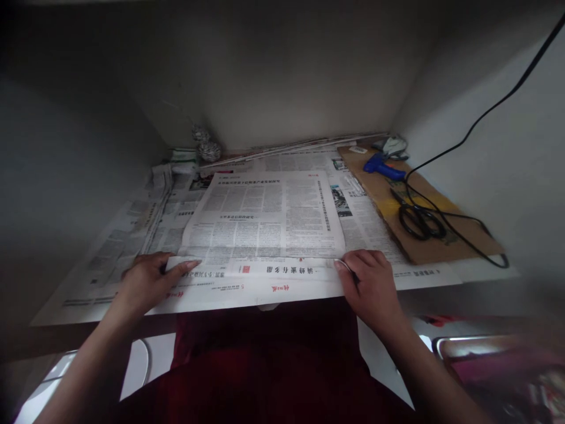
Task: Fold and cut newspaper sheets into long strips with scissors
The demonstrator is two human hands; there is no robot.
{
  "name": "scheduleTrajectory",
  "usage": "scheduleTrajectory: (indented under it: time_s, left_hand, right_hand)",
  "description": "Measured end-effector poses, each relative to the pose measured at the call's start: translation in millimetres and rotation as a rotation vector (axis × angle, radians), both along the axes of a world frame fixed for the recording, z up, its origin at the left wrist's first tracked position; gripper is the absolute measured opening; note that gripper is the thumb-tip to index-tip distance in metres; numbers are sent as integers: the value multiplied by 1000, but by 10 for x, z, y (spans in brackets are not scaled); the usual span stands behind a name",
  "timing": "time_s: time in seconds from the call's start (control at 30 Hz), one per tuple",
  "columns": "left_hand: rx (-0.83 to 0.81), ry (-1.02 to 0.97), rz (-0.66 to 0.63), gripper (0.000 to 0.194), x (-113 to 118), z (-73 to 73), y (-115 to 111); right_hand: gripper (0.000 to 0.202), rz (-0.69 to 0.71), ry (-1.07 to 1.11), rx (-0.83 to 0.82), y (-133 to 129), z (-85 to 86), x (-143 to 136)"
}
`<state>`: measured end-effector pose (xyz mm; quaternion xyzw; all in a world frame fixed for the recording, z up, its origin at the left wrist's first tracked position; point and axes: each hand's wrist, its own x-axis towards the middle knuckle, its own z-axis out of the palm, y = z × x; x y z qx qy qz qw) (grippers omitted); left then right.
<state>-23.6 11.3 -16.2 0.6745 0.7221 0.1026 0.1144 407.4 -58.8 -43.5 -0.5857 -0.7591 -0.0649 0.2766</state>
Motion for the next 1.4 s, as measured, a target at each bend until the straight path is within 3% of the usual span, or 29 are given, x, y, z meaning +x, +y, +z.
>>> scheduleTrajectory:
  time_s: [0.37, 0.63, 1.4]
  left_hand:
    - [108, 120, -11, 52, -26, -120, -55]
    - [68, 148, 0, 49, 35, -61, -70]
    - [89, 227, 9, 47, 37, -104, -98]
  right_hand:
    - [22, -44, -69, 13, -23, -69, 4]
    - [20, -25, -83, 27, -16, -68, 4]
    - [17, -39, -75, -20, -3, -67, 4]
